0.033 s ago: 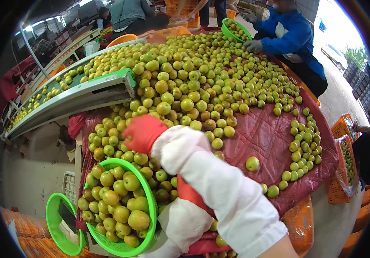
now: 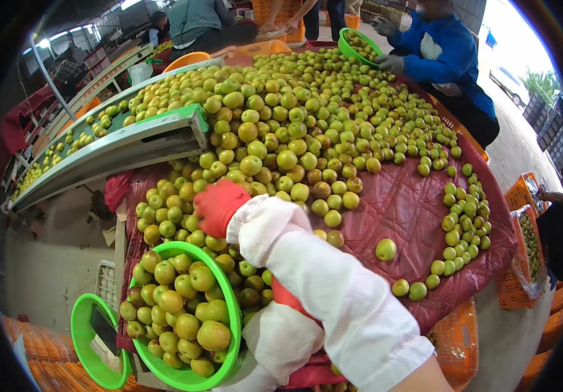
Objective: The person sorts green plums from a large pile on a table into an orange crate using both hands. They repeatedly scoop handfuls of plums and transfer them into the crate while other workers sort nearby.
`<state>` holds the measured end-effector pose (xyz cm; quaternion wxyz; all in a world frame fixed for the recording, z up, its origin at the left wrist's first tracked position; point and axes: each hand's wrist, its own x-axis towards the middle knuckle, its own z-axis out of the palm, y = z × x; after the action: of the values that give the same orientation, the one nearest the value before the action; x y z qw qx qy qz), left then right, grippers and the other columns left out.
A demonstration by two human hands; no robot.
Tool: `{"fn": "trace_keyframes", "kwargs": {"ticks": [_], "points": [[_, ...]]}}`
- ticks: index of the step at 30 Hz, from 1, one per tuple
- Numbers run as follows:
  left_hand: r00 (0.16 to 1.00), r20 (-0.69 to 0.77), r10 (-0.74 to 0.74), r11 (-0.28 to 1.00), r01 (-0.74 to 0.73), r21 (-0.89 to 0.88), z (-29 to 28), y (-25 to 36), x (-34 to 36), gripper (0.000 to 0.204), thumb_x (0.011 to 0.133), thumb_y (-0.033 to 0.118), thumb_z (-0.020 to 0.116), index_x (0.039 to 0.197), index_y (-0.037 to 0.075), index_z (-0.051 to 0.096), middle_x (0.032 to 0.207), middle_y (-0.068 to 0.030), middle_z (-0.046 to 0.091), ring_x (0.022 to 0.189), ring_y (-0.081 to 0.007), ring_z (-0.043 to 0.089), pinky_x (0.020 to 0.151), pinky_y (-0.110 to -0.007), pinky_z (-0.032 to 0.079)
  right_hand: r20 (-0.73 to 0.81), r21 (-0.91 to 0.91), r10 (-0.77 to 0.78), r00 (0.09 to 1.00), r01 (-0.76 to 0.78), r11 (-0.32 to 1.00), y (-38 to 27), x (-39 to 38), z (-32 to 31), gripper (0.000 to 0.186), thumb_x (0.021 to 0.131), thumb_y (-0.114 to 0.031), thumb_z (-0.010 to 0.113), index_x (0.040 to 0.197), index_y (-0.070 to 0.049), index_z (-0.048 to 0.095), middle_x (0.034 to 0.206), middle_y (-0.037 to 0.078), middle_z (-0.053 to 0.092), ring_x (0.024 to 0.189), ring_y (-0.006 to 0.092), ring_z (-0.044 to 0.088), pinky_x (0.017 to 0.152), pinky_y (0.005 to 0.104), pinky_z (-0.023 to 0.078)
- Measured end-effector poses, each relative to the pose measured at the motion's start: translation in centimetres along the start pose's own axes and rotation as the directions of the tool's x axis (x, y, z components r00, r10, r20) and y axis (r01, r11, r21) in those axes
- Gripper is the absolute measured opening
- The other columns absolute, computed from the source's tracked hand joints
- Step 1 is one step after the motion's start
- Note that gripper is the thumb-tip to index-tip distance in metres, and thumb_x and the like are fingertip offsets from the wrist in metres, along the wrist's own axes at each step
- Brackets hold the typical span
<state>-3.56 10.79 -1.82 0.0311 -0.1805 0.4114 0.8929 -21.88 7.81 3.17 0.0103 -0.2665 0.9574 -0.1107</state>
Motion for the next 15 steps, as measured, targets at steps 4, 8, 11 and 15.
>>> {"fn": "trace_keyframes", "kwargs": {"ticks": [4, 8, 11, 15], "points": [[0.998, 0.048, -0.029, 0.998, 0.026, 0.061, -1.6, 0.3, -0.5, 0.039, 0.093, 0.008, 0.05, 0.131, 0.002, 0.048, 0.113, -0.0069, 0.059, 0.102, -0.015, 0.056, 0.085, -0.027, 0.046, 0.109, -0.175, 0.041, 0.993, -0.022, 0.984, 0.3, -0.1, 1.5, 0.04, 0.081, -0.049, 0.054, 0.099, -0.019, 0.073, 0.105, 0.009, 0.068, 0.1, 0.0264, 0.063, 0.09, 0.0429, 0.043], [0.992, 0.123, -0.019, 0.995, 0.006, 0.101, -1.4, 0.3, -0.8, 0.037, 0.093, 0.011, 0.05, 0.129, 0.003, 0.049, 0.107, -0.0073, 0.061, 0.098, -0.0154, 0.057, 0.081, -0.027, 0.047, 0.104, -0.039, 0.192, 0.976, -0.189, 0.981, 4.6, -2.3, 2.3, 0.05, 0.074, -0.055, 0.058, 0.087, -0.01, 0.073, 0.091, 0.014, 0.071, 0.09, 0.031, 0.067, 0.08, 0.0436, 0.049], [0.985, -0.009, -0.174, 0.985, 0.174, 0.007, -0.6, 1.6, -0.1, 0.041, 0.091, 0.005, 0.052, 0.131, 0.005, 0.047, 0.114, -0.0049, 0.058, 0.099, -0.0143, 0.056, 0.082, -0.025, 0.047, 0.156, -0.055, 0.319, 0.935, -0.315, 0.948, 3.6, -6.3, -3.4, 0.048, 0.072, -0.052, 0.062, 0.086, -0.008, 0.072, 0.092, 0.015, 0.071, 0.091, 0.0322, 0.067, 0.078, 0.0428, 0.053], [0.993, 0.054, -0.103, 0.993, 0.106, -0.056, -1.8, -1.0, 1.4, 0.047, 0.091, 0.001, 0.054, 0.137, 0.003, 0.043, 0.132, -0.01, 0.048, 0.119, -0.0187, 0.049, 0.096, -0.029, 0.042, 0.376, -0.369, 0.442, 0.814, -0.307, 0.877, 4.5, -10.4, -6.6, 0.039, 0.072, -0.042, 0.061, 0.086, -0.008, 0.073, 0.088, 0.015, 0.071, 0.086, 0.0342, 0.068, 0.076, 0.0448, 0.054]]}}
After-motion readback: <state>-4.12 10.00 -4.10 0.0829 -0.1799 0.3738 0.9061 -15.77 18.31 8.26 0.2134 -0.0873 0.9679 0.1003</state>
